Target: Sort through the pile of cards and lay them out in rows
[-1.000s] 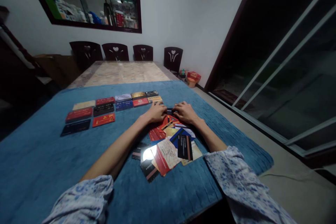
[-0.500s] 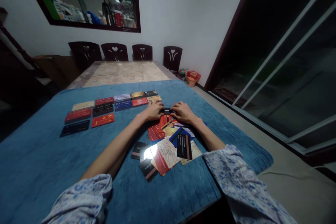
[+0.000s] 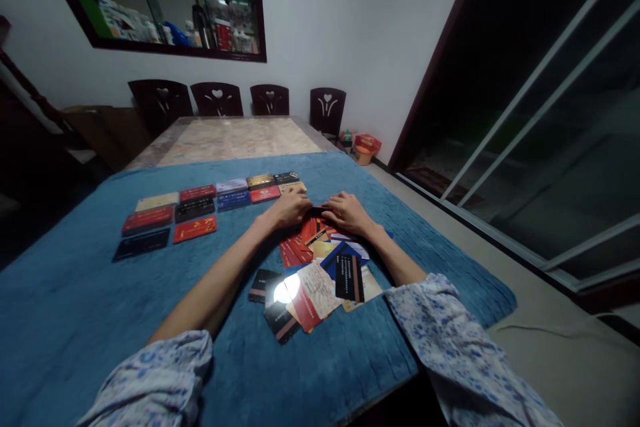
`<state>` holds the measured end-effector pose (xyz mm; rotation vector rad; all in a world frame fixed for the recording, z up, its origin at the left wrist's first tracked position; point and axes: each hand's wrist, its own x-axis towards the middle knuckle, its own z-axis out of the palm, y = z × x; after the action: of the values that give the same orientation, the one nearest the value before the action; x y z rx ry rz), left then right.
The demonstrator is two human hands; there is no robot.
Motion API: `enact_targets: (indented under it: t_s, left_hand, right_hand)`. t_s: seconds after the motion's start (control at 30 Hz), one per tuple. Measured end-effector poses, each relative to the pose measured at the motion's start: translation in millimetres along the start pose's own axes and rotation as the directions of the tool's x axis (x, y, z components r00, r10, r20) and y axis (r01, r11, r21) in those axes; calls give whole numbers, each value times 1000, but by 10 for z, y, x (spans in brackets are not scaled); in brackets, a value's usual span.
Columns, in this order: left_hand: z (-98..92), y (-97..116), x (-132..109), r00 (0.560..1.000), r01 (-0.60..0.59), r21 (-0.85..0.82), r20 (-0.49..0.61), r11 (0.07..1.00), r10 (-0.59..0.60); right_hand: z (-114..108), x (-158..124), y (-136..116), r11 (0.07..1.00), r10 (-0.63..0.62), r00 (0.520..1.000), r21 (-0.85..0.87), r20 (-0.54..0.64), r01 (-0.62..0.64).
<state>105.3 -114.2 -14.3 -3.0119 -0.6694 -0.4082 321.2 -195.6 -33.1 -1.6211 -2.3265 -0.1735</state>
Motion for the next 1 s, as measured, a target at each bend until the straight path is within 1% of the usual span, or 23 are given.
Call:
enact_targets:
  t_s: [0.13,0.23,0.33,0.43,0.57,0.7,0.8,1.0]
  left_hand:
    - [31,-13,14,998,27,-1,-53,1000,-27]
    - [69,-35,20,996,45,-31,-82,999,-47]
    - [106,-72,15,990,63,-99,-123,993,-75]
    - [143,-104,7,980,75,-195,-168,978,-109]
    - [196,-123,10,960,103,-297,-219,949,-173]
    - [234,-142,14,948,143,-360,-217,922,-232]
    - [245,-157,7,943,170,-372,-206,912,-260]
    - [260,-187,-11,944,175,-371,-200,912,-263]
  right_hand:
    - [-4,-8,5,996,72,997,48,-18,-71]
    - [-12,-2,10,991,106,994,82,-37,-103]
    - [-1,1,22,988,136,989,81,-57,-131]
    - [37,4,48,986,159,986,66,-50,-156]
    - [97,16,84,979,175,982,115,-68,-167]
    - [119,37,86,969,198,973,175,-116,-176]
    - [118,56,66,963,219,963,195,-159,-187]
    - [146,84,30,948,217,954,279,-208,-155]
